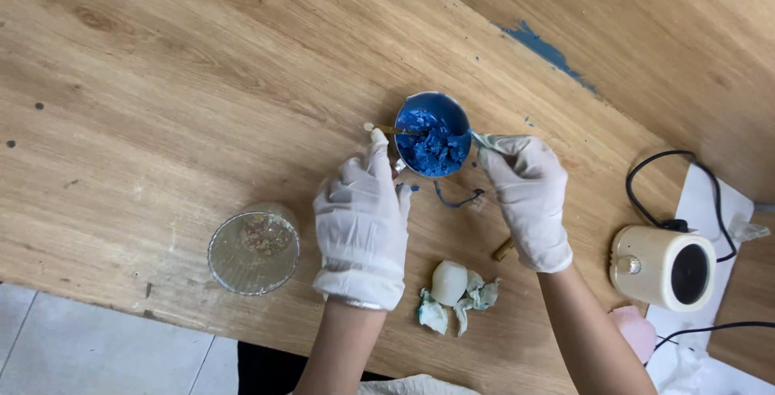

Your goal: The person is cleaning blue wax and debris off a wooden table using their hands and a small heating tool.

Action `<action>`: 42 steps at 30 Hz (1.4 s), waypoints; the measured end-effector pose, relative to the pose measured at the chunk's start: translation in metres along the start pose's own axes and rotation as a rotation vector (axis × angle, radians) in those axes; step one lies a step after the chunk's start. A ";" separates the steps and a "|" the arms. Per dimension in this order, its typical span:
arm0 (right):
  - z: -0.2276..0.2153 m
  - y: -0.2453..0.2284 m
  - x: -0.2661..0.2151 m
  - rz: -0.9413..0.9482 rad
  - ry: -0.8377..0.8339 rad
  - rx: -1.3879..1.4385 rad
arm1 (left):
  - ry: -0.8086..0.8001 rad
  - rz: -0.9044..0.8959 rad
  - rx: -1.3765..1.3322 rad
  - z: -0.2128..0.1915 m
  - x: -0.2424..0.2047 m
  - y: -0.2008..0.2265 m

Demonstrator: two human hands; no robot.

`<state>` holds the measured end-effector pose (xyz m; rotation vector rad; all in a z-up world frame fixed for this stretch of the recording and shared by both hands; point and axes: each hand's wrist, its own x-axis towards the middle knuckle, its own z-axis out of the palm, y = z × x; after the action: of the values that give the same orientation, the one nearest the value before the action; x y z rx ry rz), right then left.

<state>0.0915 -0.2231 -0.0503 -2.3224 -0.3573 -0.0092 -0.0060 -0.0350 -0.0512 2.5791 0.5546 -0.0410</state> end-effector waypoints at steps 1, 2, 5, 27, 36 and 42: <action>0.004 0.000 -0.002 0.005 -0.001 0.008 | -0.003 0.000 0.009 0.007 0.002 -0.002; 0.007 0.001 -0.005 -0.260 -0.004 -0.234 | -0.086 -0.007 -0.026 0.013 0.003 -0.004; 0.013 0.018 -0.013 -0.640 -0.009 -0.591 | -0.200 -0.014 -0.112 0.033 0.008 -0.008; -0.078 0.185 0.118 -0.612 0.384 -0.651 | -0.036 -0.066 -0.102 -0.002 -0.033 -0.009; -0.070 0.240 0.153 -0.673 0.108 -0.987 | -0.010 0.016 -0.272 -0.003 -0.056 -0.008; -0.063 0.252 0.154 -0.714 0.063 -1.031 | 0.051 0.100 -0.267 -0.007 -0.059 -0.014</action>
<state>0.3113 -0.3959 -0.1653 -2.9976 -1.3847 -0.7742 -0.0663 -0.0436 -0.0439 2.3479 0.4175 0.1248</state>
